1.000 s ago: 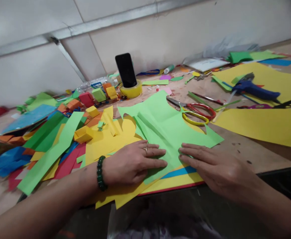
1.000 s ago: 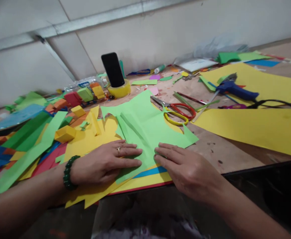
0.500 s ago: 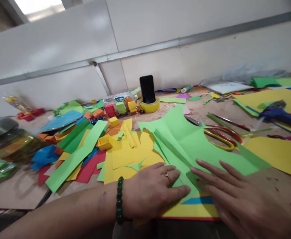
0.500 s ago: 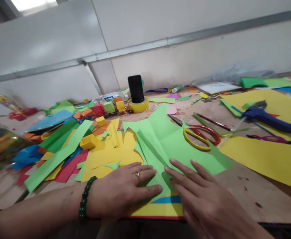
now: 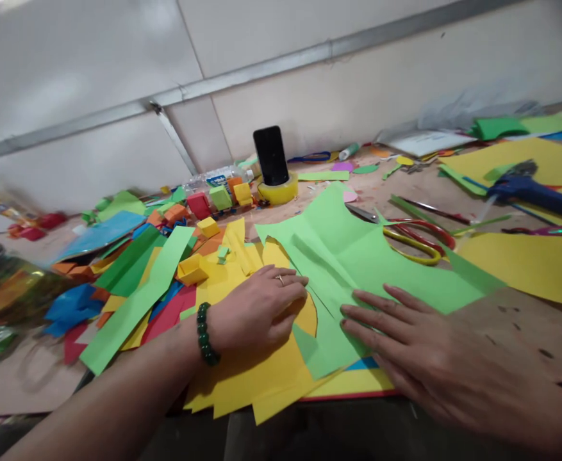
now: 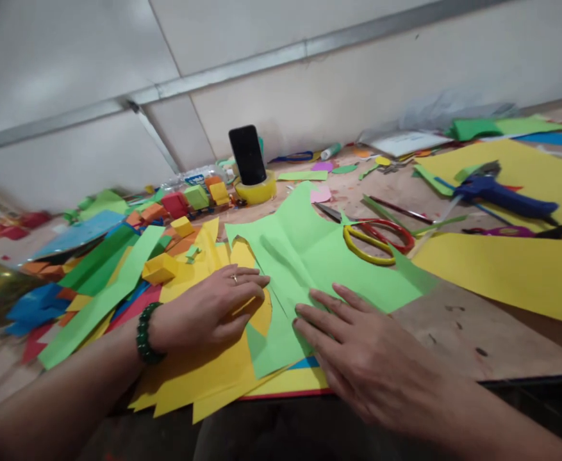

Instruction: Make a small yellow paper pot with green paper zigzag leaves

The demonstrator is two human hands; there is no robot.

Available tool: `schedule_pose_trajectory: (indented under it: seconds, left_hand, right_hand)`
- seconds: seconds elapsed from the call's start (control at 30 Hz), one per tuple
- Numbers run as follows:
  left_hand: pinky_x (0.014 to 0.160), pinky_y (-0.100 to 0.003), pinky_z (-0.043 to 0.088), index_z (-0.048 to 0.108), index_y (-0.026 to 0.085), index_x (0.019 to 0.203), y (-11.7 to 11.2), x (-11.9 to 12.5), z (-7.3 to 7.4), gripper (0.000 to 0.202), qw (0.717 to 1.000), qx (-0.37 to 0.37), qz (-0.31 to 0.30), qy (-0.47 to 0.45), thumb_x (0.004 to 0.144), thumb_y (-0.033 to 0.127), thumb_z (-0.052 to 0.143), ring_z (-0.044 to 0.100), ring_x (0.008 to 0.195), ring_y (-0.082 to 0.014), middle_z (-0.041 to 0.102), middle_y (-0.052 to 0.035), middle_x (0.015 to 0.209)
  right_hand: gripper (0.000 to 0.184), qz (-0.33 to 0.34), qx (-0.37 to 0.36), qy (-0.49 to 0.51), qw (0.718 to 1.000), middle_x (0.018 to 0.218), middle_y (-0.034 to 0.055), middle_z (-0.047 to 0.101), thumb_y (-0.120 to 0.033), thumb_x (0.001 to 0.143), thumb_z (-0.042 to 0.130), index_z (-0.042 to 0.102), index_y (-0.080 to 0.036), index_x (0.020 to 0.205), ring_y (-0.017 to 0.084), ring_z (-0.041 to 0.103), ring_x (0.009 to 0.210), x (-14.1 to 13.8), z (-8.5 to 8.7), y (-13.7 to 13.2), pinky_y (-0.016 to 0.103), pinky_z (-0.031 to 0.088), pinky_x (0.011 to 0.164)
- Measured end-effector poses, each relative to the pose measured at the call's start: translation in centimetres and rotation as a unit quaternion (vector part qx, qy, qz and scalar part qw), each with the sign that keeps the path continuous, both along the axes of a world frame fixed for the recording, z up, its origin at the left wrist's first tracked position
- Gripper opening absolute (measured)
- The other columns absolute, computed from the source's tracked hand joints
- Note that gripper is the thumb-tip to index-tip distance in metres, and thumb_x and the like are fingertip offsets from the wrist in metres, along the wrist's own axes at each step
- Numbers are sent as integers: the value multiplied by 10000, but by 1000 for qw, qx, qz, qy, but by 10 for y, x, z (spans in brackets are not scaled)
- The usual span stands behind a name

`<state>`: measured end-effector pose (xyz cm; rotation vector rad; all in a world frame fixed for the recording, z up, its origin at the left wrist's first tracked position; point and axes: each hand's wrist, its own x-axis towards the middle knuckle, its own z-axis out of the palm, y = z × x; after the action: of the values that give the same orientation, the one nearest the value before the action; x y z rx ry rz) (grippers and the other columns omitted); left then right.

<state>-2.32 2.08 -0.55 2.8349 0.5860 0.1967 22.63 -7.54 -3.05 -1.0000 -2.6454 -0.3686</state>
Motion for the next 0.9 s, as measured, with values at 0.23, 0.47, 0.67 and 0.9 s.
schedule_pose_trajectory:
  seconds: [0.23, 0.47, 0.67, 0.9]
  left_hand:
    - [1080, -541, 246, 484, 217, 1268, -11, 2, -1, 512, 998, 45, -39, 21, 764, 130, 484, 391, 1306, -294, 494, -120, 1372]
    - [1098, -508, 240, 361, 168, 1378, -17, 10, -4, 560, 994, -18, -104, 39, 820, 136, 392, 475, 1248, -237, 500, -141, 1355]
    - [1075, -564, 226, 376, 228, 1392, -17, 9, -4, 513, 992, 9, -111, 66, 881, 190, 353, 489, 1232, -256, 470, -162, 1362]
    - [1055, -582, 259, 402, 215, 1376, -17, 9, -3, 475, 991, 15, -112, 76, 905, 223, 339, 495, 1235, -274, 427, -183, 1410]
  right_hand:
    - [392, -38, -37, 44, 998, 1253, -21, 643, -208, 870, 478, 574, -261, 1246, 234, 520, 1230, -2, -3, -3, 434, 52, 1165]
    - [437, -36, -85, 64, 994, 1346, 83, 567, -228, 902, 450, 514, -150, 1327, 238, 505, 1243, -1, -7, -10, 444, 342, 1047]
    - [418, -45, -85, 90, 991, 1315, 4, 598, -244, 879, 518, 550, -231, 1296, 255, 400, 1337, 6, -8, -19, 475, 96, 1164]
    - [358, -19, -62, 101, 993, 1271, 67, 629, -181, 886, 507, 591, -161, 1234, 222, 534, 1226, 6, -10, -20, 416, 341, 1077]
